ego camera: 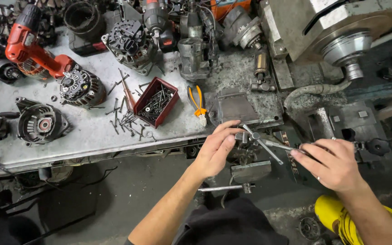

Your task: The person retrieves a T-handle wrench from a wall-mounted tool rack and moves to a workbench. They use the wrench to tighten a bolt on a small mechanical component held in a vise, then remove the component and place it on the workbench.

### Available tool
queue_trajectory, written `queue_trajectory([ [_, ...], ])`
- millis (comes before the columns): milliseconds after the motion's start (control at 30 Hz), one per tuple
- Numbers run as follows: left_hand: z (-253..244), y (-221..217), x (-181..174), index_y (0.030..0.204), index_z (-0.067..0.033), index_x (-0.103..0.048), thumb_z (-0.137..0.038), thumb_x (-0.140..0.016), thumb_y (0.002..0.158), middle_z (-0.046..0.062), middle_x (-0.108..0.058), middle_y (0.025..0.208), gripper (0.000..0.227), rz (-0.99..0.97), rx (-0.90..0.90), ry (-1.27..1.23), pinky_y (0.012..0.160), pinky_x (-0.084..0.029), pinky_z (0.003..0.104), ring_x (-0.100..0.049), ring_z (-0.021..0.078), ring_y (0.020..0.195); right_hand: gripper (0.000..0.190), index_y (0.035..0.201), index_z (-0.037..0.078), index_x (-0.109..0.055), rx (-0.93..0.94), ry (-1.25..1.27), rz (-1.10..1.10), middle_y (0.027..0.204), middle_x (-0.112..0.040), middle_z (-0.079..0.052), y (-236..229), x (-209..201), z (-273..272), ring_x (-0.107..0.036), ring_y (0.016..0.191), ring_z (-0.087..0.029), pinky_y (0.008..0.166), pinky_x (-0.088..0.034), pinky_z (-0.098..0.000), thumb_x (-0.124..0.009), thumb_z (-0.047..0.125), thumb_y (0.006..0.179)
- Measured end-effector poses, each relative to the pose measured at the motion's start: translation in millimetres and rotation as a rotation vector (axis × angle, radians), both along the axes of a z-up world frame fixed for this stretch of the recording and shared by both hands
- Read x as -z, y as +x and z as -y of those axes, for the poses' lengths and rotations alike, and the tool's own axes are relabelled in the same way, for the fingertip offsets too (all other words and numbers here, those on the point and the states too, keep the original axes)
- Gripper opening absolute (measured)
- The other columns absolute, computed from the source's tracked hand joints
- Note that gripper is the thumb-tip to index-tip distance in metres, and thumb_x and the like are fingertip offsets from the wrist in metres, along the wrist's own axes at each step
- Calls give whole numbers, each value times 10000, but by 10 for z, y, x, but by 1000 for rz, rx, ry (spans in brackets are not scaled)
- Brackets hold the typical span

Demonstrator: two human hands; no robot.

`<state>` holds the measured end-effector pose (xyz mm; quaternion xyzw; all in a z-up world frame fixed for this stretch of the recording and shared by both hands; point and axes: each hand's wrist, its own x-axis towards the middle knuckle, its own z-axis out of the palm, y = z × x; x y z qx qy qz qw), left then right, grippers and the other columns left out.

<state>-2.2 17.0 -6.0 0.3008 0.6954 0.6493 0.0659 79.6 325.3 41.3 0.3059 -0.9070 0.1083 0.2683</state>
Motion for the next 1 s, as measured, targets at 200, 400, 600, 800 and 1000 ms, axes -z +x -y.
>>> queue_trajectory([
  [200, -22, -79, 95, 1232, -17, -681, -155, -520, 1051, 185, -615, 1423, 279, 190, 7, 23, 1106, -416, 351, -535, 247, 1386, 330, 1075, 171, -760, 218, 101, -45, 1084, -714, -34, -41, -148, 160, -637, 1084, -310, 896, -489, -443, -767, 104, 752],
  [400, -37, -110, 132, 1211, -21, -701, -131, -545, 1032, 170, -618, 1445, 262, 288, 31, 19, 1132, -392, 336, -527, 227, 1397, 252, 1046, 62, -725, 213, -207, 341, 1025, -716, -72, -64, -170, 78, -663, 1013, -279, 871, -535, -382, -754, 140, 807],
  [600, -65, -103, 222, 1218, -7, -692, -123, -540, 1035, 147, -599, 1463, 265, 291, 23, 37, 1087, -419, 313, -558, 185, 1325, 276, 879, 25, -765, 398, -530, 958, 631, -654, -82, -130, 181, -205, -579, 577, -190, 533, -464, -325, -688, 287, 922],
  [800, -101, -106, 322, 1210, 13, -694, -118, -539, 1054, 88, -595, 1448, 256, 417, 41, 154, 895, -455, 284, -530, 130, 1036, 599, 620, 46, -536, 525, -1073, 1506, 511, -402, 21, -287, 397, -376, -366, 455, -105, 405, -245, -266, -541, 486, 1027],
  [1000, -99, -122, 349, 1225, 15, -692, -113, -538, 1055, 89, -604, 1441, 263, 308, 24, 134, 985, -449, 263, -556, 107, 1164, 523, 830, 100, -563, 376, -1587, 1292, 618, -442, 42, -60, 238, 40, -374, 503, -82, 408, -229, -235, -335, 542, 994],
])
